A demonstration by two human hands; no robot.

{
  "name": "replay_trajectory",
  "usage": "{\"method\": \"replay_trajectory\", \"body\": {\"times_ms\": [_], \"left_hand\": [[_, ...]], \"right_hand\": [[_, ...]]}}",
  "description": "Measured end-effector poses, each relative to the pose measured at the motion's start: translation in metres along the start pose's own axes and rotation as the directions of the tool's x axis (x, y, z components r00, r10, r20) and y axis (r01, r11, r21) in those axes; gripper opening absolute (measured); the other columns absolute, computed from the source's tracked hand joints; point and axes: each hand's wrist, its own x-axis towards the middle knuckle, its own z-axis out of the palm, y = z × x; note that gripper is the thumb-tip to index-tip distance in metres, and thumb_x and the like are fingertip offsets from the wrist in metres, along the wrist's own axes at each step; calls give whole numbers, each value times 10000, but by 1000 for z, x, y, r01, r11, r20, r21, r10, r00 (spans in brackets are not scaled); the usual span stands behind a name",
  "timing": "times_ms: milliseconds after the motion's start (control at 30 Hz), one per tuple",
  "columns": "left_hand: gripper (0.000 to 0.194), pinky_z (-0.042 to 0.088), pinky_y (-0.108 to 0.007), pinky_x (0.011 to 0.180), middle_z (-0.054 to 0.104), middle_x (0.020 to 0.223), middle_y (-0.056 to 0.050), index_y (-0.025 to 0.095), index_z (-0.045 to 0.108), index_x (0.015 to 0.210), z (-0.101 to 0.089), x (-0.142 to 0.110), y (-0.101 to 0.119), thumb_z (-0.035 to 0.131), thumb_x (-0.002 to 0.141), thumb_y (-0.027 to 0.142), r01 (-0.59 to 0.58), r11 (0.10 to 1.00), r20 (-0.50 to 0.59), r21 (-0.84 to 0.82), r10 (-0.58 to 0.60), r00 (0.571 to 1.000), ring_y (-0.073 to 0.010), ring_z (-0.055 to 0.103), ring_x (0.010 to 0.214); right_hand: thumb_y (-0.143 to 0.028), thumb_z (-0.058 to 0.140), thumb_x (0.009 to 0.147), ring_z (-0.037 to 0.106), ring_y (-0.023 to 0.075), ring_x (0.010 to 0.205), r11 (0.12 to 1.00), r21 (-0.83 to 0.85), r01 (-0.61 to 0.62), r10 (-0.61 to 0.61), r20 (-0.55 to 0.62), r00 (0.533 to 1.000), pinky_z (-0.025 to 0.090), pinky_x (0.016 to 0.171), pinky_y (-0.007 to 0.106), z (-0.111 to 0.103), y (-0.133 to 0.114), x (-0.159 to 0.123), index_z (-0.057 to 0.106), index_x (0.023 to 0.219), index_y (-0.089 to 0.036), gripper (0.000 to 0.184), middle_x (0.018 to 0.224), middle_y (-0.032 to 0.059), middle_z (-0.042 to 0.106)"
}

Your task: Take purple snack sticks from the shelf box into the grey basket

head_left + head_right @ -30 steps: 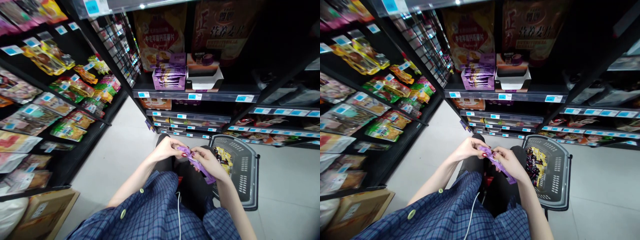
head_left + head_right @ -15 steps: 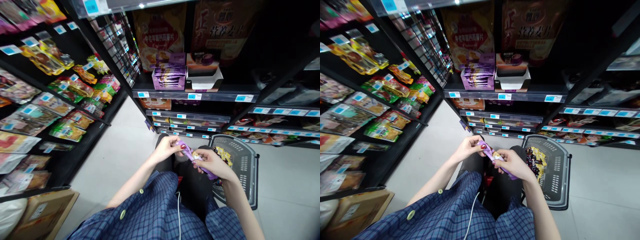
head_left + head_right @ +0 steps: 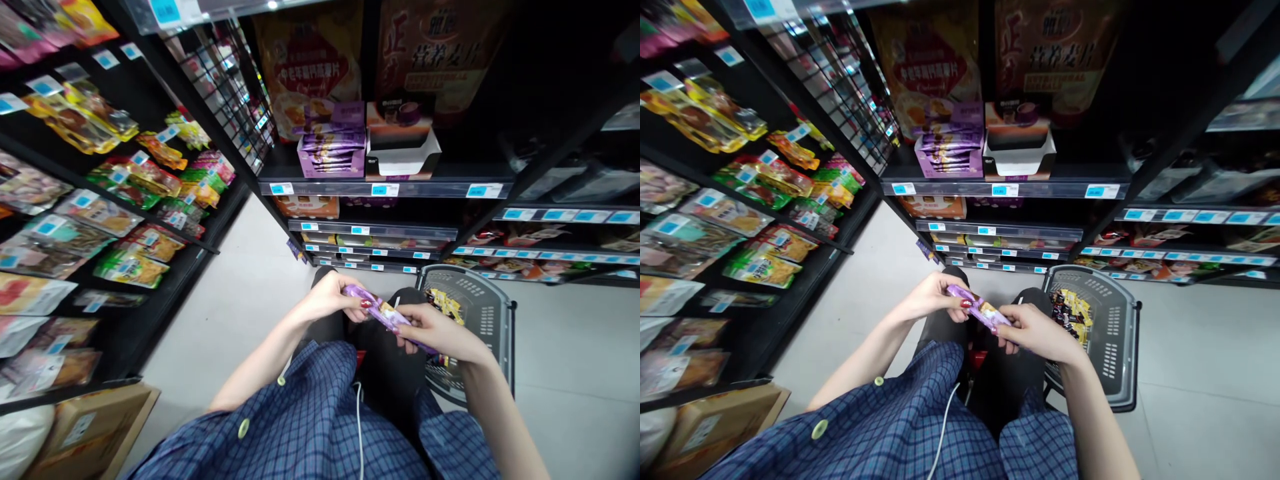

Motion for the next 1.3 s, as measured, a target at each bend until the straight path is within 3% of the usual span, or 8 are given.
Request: {"method": "replay_trajectory", "body": {"times_ms": [133, 233, 367, 533, 800, 933, 1067, 1300], "left_hand": [[264, 547, -254, 521, 682, 595, -65, 80, 638, 780, 0, -1, -3, 763, 619, 249, -28, 997, -49, -66, 25, 998, -159, 655, 509], [271, 541, -258, 617, 706, 716, -63, 103, 667, 847, -5, -5, 2, 742, 648, 271, -118, 970, 44, 212, 111, 993, -166, 672, 645], [280, 516, -226, 654, 722, 819, -53, 151, 731, 897, -8, -9, 15, 723, 664, 305, -206, 813, 112, 545, 173, 979, -163, 657, 717], [183, 505, -211, 513, 708, 677, -31, 150, 750, 834, -1, -5, 18, 640, 712, 229, -116, 881, 37, 458, 111, 993, -131, 626, 531], [138, 521, -213, 516, 704, 689, -28, 142, 733, 789, 7, -5, 3, 624, 731, 203, -111, 929, -148, 353, 172, 974, -127, 639, 528], [209, 548, -229, 546, 707, 732, -42, 116, 706, 896, 1, -9, 5, 668, 727, 233, -58, 962, 48, 267, 47, 998, -126, 653, 543], [319, 564, -249, 550, 703, 706, -63, 87, 669, 965, -7, -11, 4, 714, 700, 258, 136, 968, 321, 211, -200, 926, -153, 676, 589], [389, 556, -228, 511, 712, 709, -65, 89, 668, 997, -11, -12, -7, 764, 637, 204, 160, 981, 301, 112, -187, 935, -165, 686, 600]], "right_hand": [[-310, 575, 788, 609, 113, 502, 998, 58, 9, -8, -19, 1000, 486, 463, 208, 0, -4, -1, 586, 780, -165, 146, 630, -4, 637], [-303, 565, 793, 612, 113, 497, 998, 66, 5, -6, 19, 1000, 486, 451, 205, 1, -7, -2, 602, 798, -167, 141, 631, -5, 639], [-272, 559, 787, 615, 116, 506, 996, 84, -21, 13, 98, 995, 503, 472, 218, 3, -9, -3, 626, 861, -173, 140, 648, -5, 647], [-256, 580, 774, 605, 103, 511, 999, 43, -6, 4, 56, 998, 489, 474, 202, 3, -6, -3, 604, 878, -179, 132, 645, -29, 613], [-293, 625, 745, 558, 87, 459, 1000, 0, -21, 21, -53, 998, 451, 450, 193, -6, 1, -6, 599, 798, -163, 143, 603, -31, 589], [-312, 630, 737, 536, 78, 433, 996, 44, -76, 77, -20, 997, 433, 431, 190, -6, -5, -10, 592, 798, -158, 169, 591, -31, 588], [-303, 621, 742, 562, 80, 464, 992, -5, -127, 127, 63, 990, 438, 450, 187, -5, -9, -13, 585, 821, -155, 171, 644, -7, 626], [-292, 571, 772, 633, 137, 586, 965, -225, -133, 140, 14, 990, 439, 508, 212, -12, -7, -17, 594, 812, -177, 124, 674, 1, 639]]}}
